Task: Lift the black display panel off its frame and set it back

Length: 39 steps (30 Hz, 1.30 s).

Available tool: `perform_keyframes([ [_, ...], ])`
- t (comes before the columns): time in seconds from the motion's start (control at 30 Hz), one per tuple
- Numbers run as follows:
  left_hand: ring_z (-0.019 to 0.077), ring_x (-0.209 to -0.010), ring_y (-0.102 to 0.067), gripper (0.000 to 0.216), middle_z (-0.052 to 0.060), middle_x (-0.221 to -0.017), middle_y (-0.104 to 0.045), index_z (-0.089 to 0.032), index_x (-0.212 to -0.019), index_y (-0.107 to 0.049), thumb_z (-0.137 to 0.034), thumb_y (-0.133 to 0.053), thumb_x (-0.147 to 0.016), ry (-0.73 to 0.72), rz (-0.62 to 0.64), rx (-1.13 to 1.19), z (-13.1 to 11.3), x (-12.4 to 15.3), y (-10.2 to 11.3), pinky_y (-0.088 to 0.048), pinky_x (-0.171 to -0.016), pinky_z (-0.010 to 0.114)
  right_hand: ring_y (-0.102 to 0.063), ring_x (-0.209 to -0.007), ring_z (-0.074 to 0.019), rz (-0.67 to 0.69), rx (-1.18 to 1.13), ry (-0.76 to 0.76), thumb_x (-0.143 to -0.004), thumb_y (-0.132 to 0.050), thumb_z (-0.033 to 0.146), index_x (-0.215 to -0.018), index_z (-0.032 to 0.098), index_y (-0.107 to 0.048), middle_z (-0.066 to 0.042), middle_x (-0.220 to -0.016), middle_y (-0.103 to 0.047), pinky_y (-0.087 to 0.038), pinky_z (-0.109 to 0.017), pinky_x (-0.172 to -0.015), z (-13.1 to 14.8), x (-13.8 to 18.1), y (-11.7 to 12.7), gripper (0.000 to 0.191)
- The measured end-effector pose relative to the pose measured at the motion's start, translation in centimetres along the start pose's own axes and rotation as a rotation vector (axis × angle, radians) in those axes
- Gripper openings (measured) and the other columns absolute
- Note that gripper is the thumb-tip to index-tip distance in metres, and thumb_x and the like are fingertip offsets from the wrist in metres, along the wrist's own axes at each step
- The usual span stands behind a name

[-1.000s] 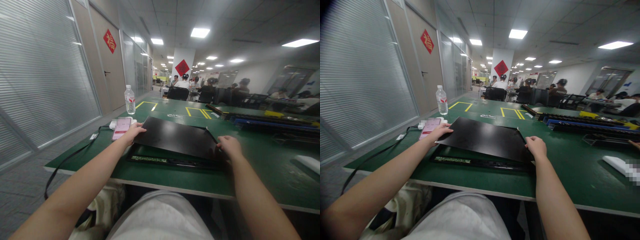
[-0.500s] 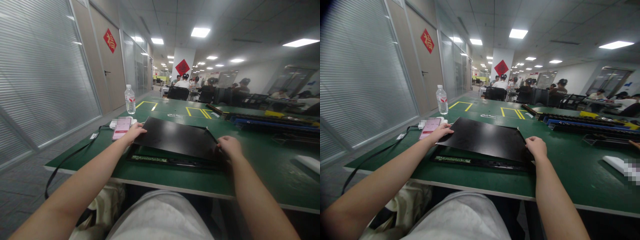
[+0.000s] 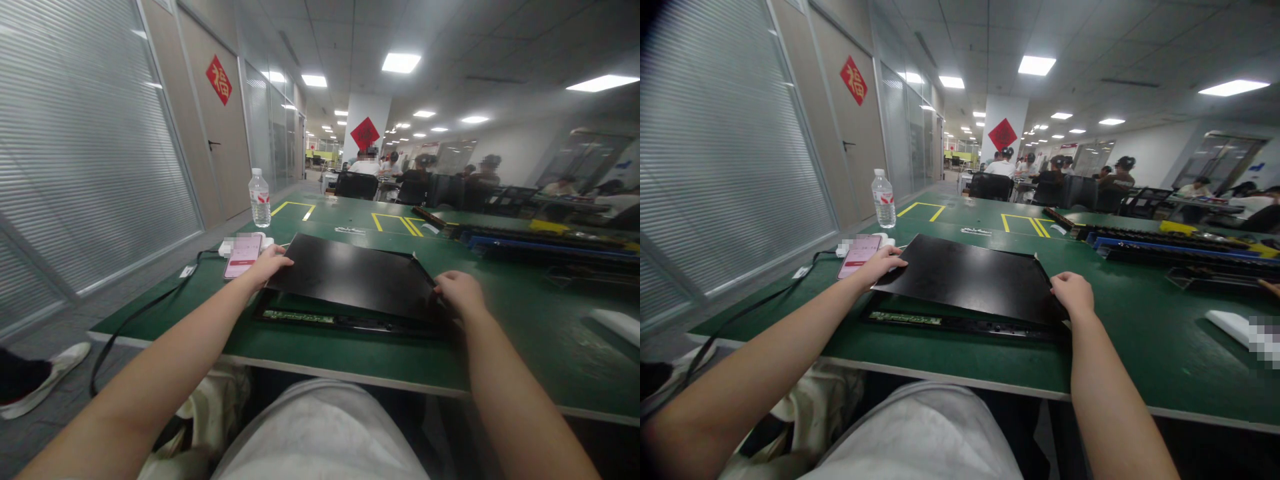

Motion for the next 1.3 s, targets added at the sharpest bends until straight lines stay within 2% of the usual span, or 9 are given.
perform_keyframes([
  [0.77, 0.0210, -0.056, -0.064, 0.034, -0.003, -0.061, -0.063, -0.021, -0.088, -0.052, -0.017, -0.070, -0.060, 0.021, 0.009, 0.011, 0.11, 0.05, -0.03, -0.047, -0.052, 0.029, -0.064, -0.059, -0.0176, 0.017, -0.002, 0.013, -0.073, -0.056, 0.031, -0.085, 0.019, -0.072, -0.007, -0.079, -0.074, -0.044, -0.026, -0.052, -0.08, -0.05, -0.17, 0.023],
  [1.13, 0.0166, -0.052, -0.060, 0.035, -0.004, -0.061, -0.063, -0.020, -0.091, -0.049, -0.013, -0.069, -0.063, 0.019, 0.023, 0.037, 0.16, 0.21, -0.15, -0.046, -0.051, 0.026, -0.064, -0.061, -0.0172, 0.030, 0.031, 0.000, -0.075, -0.055, 0.031, -0.084, 0.021, -0.072, -0.004, -0.079, -0.074, -0.044, -0.027, -0.055, 0.04, 0.02, -0.20, 0.021],
  [1.3, 0.0168, -0.052, -0.060, 0.038, -0.004, -0.062, -0.062, -0.020, -0.092, -0.050, -0.014, -0.070, -0.060, 0.022, 0.025, 0.052, 0.34, 0.15, -0.19, -0.046, -0.052, 0.027, -0.063, -0.056, -0.0167, 0.023, -0.010, 0.002, -0.074, -0.057, 0.031, -0.084, 0.019, -0.072, -0.007, -0.080, -0.074, -0.045, -0.026, -0.052, 0.00, 0.14, -0.18, 0.021],
])
Point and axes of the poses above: each hand's wrist, its own x-axis away from the middle knuckle, its own y-axis out of the back of the hand, z = x × y, the point moved 6 cm from there along -x, towards the middle knuckle
